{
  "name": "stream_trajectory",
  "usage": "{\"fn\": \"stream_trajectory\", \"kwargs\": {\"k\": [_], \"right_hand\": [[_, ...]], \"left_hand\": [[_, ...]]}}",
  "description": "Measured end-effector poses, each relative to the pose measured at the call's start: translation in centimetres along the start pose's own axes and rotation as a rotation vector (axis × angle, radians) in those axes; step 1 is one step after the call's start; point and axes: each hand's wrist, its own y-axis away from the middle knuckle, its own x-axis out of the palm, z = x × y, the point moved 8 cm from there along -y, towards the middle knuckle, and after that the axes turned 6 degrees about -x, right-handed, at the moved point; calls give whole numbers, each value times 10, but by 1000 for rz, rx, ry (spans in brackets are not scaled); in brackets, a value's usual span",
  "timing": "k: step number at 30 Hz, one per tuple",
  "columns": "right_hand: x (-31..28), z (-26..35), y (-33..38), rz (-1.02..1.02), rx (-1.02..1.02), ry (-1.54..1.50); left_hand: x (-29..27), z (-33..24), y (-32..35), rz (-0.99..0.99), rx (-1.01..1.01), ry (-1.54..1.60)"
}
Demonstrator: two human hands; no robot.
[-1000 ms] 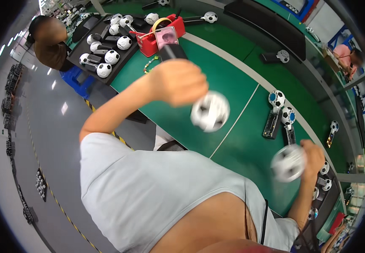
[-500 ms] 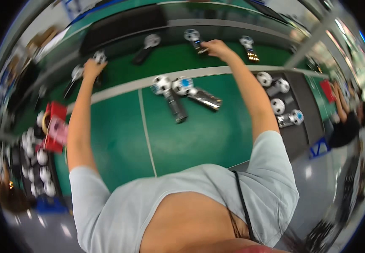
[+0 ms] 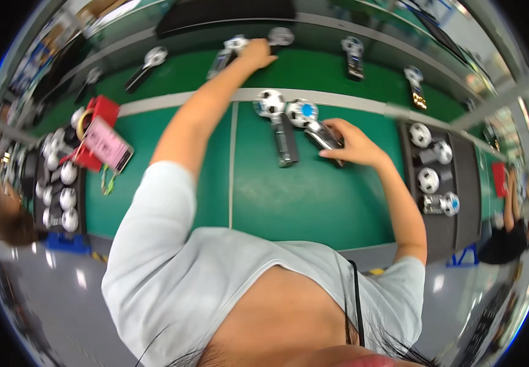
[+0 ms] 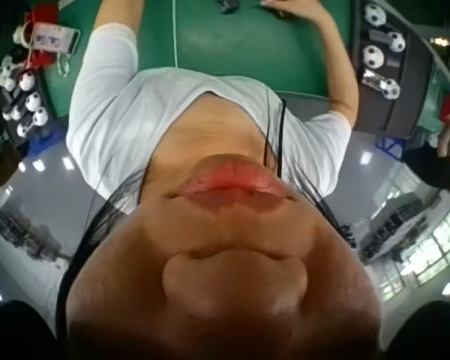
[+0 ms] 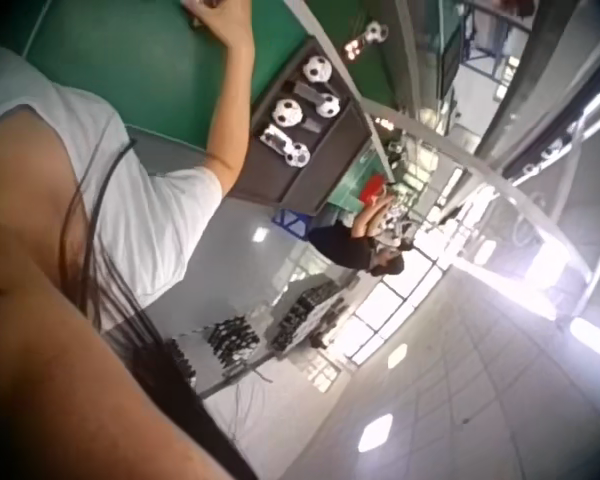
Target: Assembling and inspecting small soccer robot units on an assembly line.
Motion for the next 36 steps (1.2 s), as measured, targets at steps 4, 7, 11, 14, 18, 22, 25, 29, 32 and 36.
{"fn": "stream_trajectory", "kwargs": {"k": [4, 7, 11, 14, 18, 22, 25, 29, 32, 36], "right_hand": [[8, -23, -3, -113, 73, 19], [14, -16, -3, -136, 240, -257], [31, -4, -12, -297, 230, -815], [39, -16, -18, -279, 196, -860], [54, 19, -21, -188, 103, -1163], [84, 77, -20, -30, -29, -1364], [113, 95, -24, 52, 17, -1202], [147, 108, -35, 92, 24, -1150], [163, 105, -38, 88, 69, -1121], [170, 103, -39, 135, -7, -1026]], "left_hand": [[13, -8, -10, 184, -152, 138], [-7, -14, 24, 197, -224, 692], [-72, -8, 128, 355, -277, 1651], [-107, 3, 202, 460, -335, 1915], [-123, 5, 283, 538, -222, 1992], [-118, -1, 333, 630, -139, 1852], [-114, -5, 350, 649, -81, 1815], [-100, 0, 356, 591, -13, 1718], [-98, 5, 354, 516, 22, 1624], [-102, 12, 355, 580, -71, 1330]]}}
